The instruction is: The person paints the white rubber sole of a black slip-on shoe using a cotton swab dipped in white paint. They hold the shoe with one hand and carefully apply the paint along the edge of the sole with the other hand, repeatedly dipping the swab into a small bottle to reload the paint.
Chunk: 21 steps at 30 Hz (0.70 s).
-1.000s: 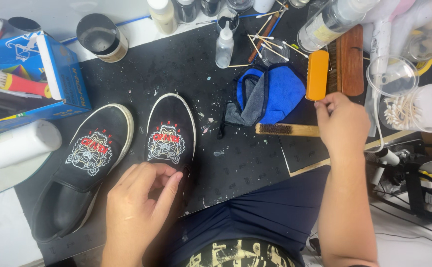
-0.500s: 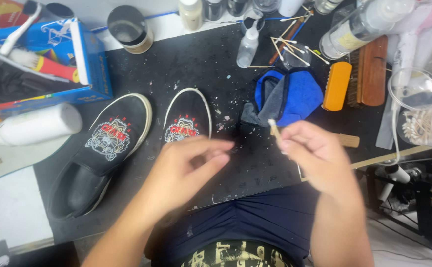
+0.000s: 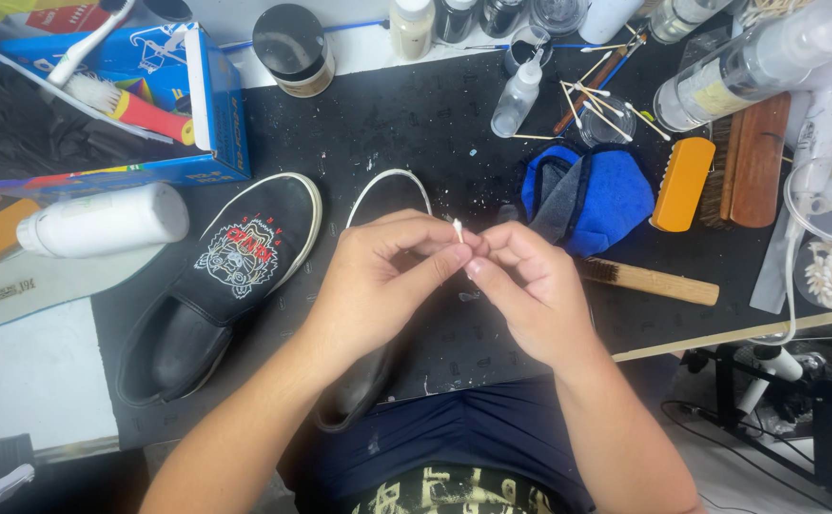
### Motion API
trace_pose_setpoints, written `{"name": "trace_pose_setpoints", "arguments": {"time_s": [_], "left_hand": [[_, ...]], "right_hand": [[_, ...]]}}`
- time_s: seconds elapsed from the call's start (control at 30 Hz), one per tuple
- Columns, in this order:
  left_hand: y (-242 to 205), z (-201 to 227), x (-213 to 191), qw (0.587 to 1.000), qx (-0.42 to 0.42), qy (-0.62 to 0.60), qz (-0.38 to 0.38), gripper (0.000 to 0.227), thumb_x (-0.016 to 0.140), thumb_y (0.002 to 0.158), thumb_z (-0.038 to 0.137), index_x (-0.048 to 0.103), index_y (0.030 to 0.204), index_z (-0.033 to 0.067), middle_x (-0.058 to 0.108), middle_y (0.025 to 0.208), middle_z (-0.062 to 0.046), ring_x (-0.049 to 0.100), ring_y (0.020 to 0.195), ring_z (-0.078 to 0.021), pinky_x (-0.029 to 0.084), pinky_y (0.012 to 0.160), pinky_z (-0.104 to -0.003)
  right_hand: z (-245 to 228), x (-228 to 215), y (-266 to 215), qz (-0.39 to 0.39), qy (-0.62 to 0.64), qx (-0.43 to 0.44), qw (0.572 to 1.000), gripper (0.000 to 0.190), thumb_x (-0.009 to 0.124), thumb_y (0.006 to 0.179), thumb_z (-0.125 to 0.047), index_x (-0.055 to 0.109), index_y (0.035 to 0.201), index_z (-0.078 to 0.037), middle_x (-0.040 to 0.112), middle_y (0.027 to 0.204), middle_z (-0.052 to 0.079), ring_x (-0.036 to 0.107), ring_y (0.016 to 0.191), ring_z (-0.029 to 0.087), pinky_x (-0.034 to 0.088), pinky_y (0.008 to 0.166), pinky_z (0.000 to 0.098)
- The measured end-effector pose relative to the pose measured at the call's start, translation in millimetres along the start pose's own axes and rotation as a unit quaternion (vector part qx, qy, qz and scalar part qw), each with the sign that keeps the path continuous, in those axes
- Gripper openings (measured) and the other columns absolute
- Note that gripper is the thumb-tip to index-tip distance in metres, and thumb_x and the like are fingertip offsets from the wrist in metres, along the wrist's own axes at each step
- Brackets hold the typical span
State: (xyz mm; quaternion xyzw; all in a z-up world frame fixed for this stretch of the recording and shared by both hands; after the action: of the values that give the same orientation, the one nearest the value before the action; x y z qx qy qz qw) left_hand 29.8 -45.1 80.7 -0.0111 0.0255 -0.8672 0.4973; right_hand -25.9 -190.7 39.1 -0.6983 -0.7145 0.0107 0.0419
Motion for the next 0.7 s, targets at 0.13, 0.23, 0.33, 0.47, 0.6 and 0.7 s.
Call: {"name": "trace_pose_setpoints", "arguments": {"time_s": [0.13,0.23,0.33,0.47,0.6,0.7], "left_hand": [[17,-1,2,0.988,-0.078,0.132,-0.031,0.015,0.069,0.093,0.016,0.075,0.101,0.0045,0.079,0.083,-0.004,0.076,0.075,-0.0100,0.059,0.070,-0.025],[41,10,18,0.966,-0.056,0.240,-0.078,0.015,0.073,0.088,0.020,0.077,0.093,0.0063,0.078,0.072,-0.005,0.078,0.065,-0.0151,0.058,0.063,-0.028],[73,23,46,0.942,0.036,0.320,-0.097,0.017,0.077,0.086,0.023,0.078,0.090,0.0072,0.076,0.072,-0.008,0.077,0.065,-0.0224,0.059,0.065,-0.033],[124,24,84,0.913,0.104,0.389,-0.066,0.021,0.079,0.087,0.026,0.077,0.093,0.0054,0.075,0.074,-0.013,0.075,0.069,-0.0299,0.059,0.069,-0.039],[149,35,116,0.837,0.183,0.516,0.001,0.039,0.085,0.084,0.029,0.072,0.100,-0.0043,0.074,0.086,-0.021,0.072,0.075,-0.0377,0.058,0.064,-0.044],[123,47,129,0.874,0.228,0.427,-0.053,0.042,0.083,0.087,0.024,0.071,0.115,-0.0032,0.076,0.092,-0.018,0.074,0.079,-0.0350,0.057,0.069,-0.044]], "right_hand": [[3,-43,-14,0.094,-0.094,-0.027,0.991,0.007,0.068,0.100,0.001,0.066,0.107,-0.001,0.069,0.094,0.000,0.061,0.085,0.003,0.049,0.077,0.0189],[2,-107,-47,0.222,-0.139,-0.043,0.964,0.008,0.070,0.100,0.002,0.067,0.107,-0.001,0.070,0.097,0.001,0.063,0.087,0.004,0.050,0.079,0.0186],[-17,-197,-97,0.380,-0.257,-0.043,0.887,0.010,0.071,0.106,0.002,0.067,0.114,0.000,0.072,0.102,0.005,0.068,0.090,0.010,0.054,0.082,0.0226],[-54,-295,-154,0.455,-0.490,0.030,0.743,0.016,0.076,0.097,-0.003,0.073,0.112,0.003,0.074,0.105,0.017,0.075,0.092,0.020,0.056,0.078,0.0309],[-46,-358,-150,0.401,-0.519,0.165,0.736,0.029,0.083,0.088,-0.013,0.077,0.114,-0.003,0.076,0.102,0.018,0.073,0.086,0.022,0.055,0.077,0.0353],[-26,-385,-138,0.361,-0.479,0.301,0.742,0.031,0.083,0.084,-0.018,0.078,0.113,-0.009,0.077,0.097,0.018,0.074,0.084,0.026,0.055,0.078,0.0383]]}}
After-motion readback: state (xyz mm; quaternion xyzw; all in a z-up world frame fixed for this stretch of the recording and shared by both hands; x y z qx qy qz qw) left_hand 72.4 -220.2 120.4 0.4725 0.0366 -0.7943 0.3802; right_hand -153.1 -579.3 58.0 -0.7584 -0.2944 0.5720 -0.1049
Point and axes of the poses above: each hand's wrist, its own y-axis towards the middle knuckle, its own x-axis out of the palm, z = x × y, the point moved 8 cm from there along y, towards the middle knuckle
